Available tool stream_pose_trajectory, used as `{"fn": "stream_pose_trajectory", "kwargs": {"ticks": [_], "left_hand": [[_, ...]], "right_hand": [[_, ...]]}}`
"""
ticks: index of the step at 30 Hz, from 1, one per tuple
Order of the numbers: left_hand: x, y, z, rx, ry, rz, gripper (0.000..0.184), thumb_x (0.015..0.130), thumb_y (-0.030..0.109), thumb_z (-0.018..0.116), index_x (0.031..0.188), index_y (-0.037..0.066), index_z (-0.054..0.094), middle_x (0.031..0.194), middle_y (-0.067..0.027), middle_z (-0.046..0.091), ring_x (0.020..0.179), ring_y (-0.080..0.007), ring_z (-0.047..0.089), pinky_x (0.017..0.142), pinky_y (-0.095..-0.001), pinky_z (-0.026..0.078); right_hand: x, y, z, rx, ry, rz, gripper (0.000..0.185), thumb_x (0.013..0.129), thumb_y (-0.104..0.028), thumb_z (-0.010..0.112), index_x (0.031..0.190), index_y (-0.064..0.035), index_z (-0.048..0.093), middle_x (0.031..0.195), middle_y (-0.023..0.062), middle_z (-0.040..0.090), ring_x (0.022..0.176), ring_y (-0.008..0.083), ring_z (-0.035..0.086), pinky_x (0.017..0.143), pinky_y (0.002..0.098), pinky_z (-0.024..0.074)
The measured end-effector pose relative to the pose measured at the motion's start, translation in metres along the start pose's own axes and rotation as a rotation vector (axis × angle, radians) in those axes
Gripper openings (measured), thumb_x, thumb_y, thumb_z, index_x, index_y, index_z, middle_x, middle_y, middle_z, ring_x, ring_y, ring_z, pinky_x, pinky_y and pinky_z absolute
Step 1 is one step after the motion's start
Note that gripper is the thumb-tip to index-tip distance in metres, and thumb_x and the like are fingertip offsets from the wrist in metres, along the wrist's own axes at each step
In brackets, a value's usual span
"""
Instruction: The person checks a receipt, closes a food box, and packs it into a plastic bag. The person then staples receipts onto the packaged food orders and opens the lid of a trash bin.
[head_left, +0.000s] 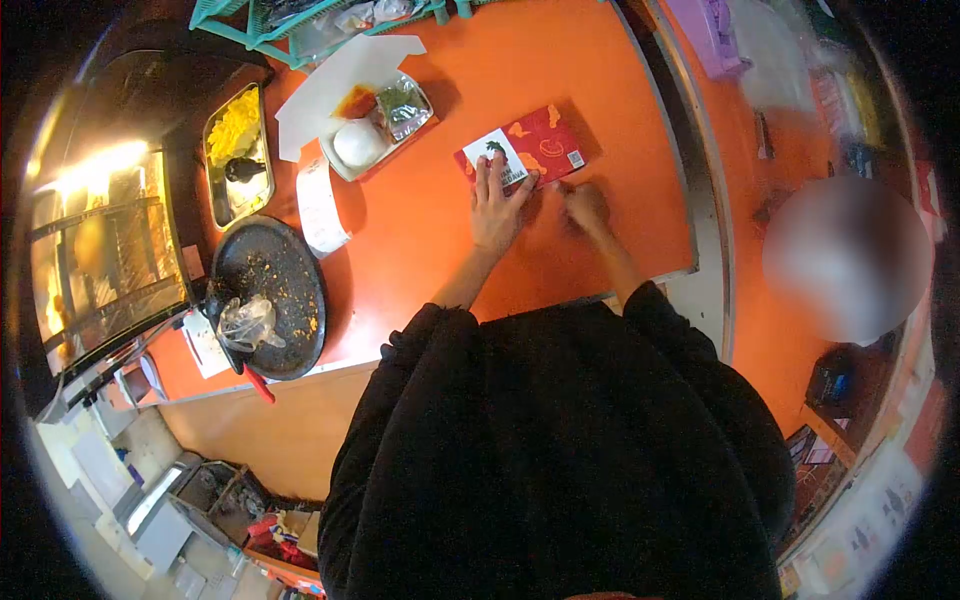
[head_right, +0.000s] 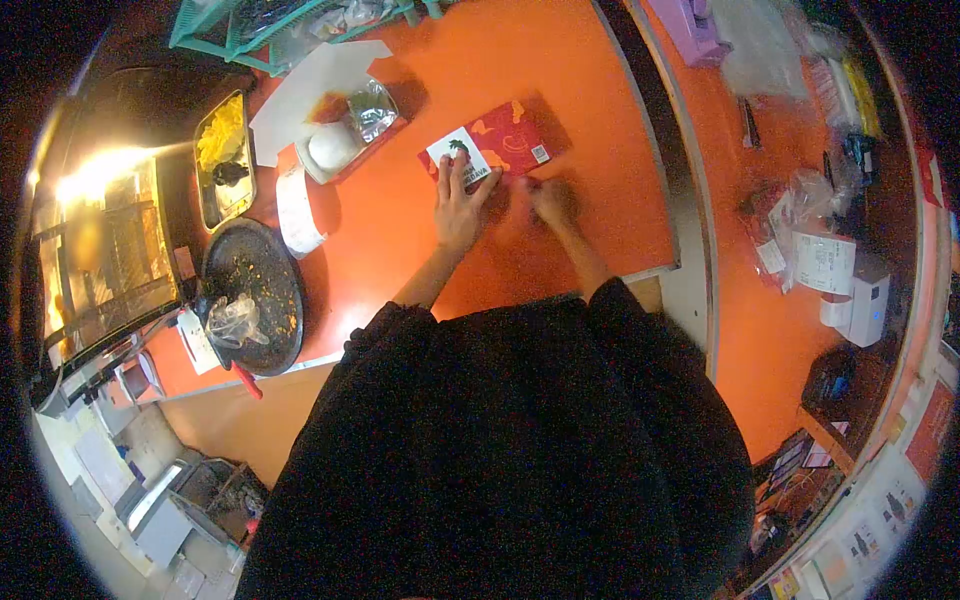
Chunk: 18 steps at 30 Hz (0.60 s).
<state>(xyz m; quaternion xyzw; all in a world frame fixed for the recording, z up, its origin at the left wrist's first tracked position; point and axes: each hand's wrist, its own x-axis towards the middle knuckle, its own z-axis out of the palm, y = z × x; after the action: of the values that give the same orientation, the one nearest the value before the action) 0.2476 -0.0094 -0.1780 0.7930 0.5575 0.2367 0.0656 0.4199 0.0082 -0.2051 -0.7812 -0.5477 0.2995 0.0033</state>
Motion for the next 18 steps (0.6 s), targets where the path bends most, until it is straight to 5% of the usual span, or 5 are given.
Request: {"fn": "stream_pose_trajectory", "kwargs": {"ticks": [5, 7, 11, 16, 18], "left_hand": [[0.007, 0.002, -0.032, -0.221, -0.123, -0.076, 0.055, 0.07, 0.023, 0.062, 0.121, 0.025, 0.04, 0.133, -0.0159, 0.023, 0.121, -0.041, 0.02, 0.089, -0.0575, 0.025], [0.001, -0.018, -0.043, -0.266, 0.123, -0.239, 0.06, 0.069, 0.032, 0.064, 0.12, 0.012, 0.038, 0.131, -0.017, 0.025, 0.12, -0.0399, 0.02, 0.093, -0.0539, 0.018], [0.014, -0.136, -0.074, 0.057, 0.627, -0.674, 0.06, 0.073, 0.034, 0.059, 0.118, 0.001, 0.037, 0.126, -0.0197, 0.03, 0.116, -0.0368, 0.027, 0.089, -0.0489, 0.025], [0.047, -0.207, -0.101, 0.147, -0.068, -0.943, 0.035, 0.077, 0.033, 0.049, 0.093, 0.003, 0.055, 0.088, -0.0193, 0.058, 0.087, -0.0339, 0.055, 0.077, -0.0482, 0.037], [0.044, -0.233, -0.087, 0.205, -0.017, -0.872, 0.031, 0.077, 0.031, 0.047, 0.085, 0.003, 0.056, 0.08, -0.0189, 0.059, 0.08, -0.0344, 0.056, 0.072, -0.0468, 0.039]], "right_hand": [[0.024, 0.025, -0.06, -0.207, -0.141, -0.087, 0.047, 0.075, -0.049, 0.051, 0.087, -0.0049, 0.062, 0.075, 0.014, 0.062, 0.073, 0.0316, 0.06, 0.065, 0.039, 0.0473], [0.017, -0.003, -0.11, 0.05, -0.305, -0.044, 0.042, 0.077, -0.044, 0.049, 0.083, -0.0045, 0.062, 0.073, 0.0146, 0.061, 0.071, 0.0323, 0.059, 0.062, 0.0409, 0.0461], [0.063, -0.125, -0.091, 0.174, 0.276, -0.733, 0.044, 0.077, -0.044, 0.048, 0.074, -0.0014, 0.059, 0.065, 0.0205, 0.056, 0.064, 0.0358, 0.057, 0.058, 0.0439, 0.0437], [0.137, -0.237, -0.018, -0.036, -0.227, -0.803, 0.035, 0.074, -0.039, 0.052, 0.073, -0.0046, 0.062, 0.069, 0.0171, 0.059, 0.065, 0.0299, 0.058, 0.059, 0.0399, 0.0437], [0.143, -0.244, -0.009, -0.057, -0.187, -0.814, 0.033, 0.073, -0.035, 0.052, 0.071, -0.0034, 0.062, 0.068, 0.0177, 0.059, 0.063, 0.0293, 0.058, 0.059, 0.0395, 0.044]]}}
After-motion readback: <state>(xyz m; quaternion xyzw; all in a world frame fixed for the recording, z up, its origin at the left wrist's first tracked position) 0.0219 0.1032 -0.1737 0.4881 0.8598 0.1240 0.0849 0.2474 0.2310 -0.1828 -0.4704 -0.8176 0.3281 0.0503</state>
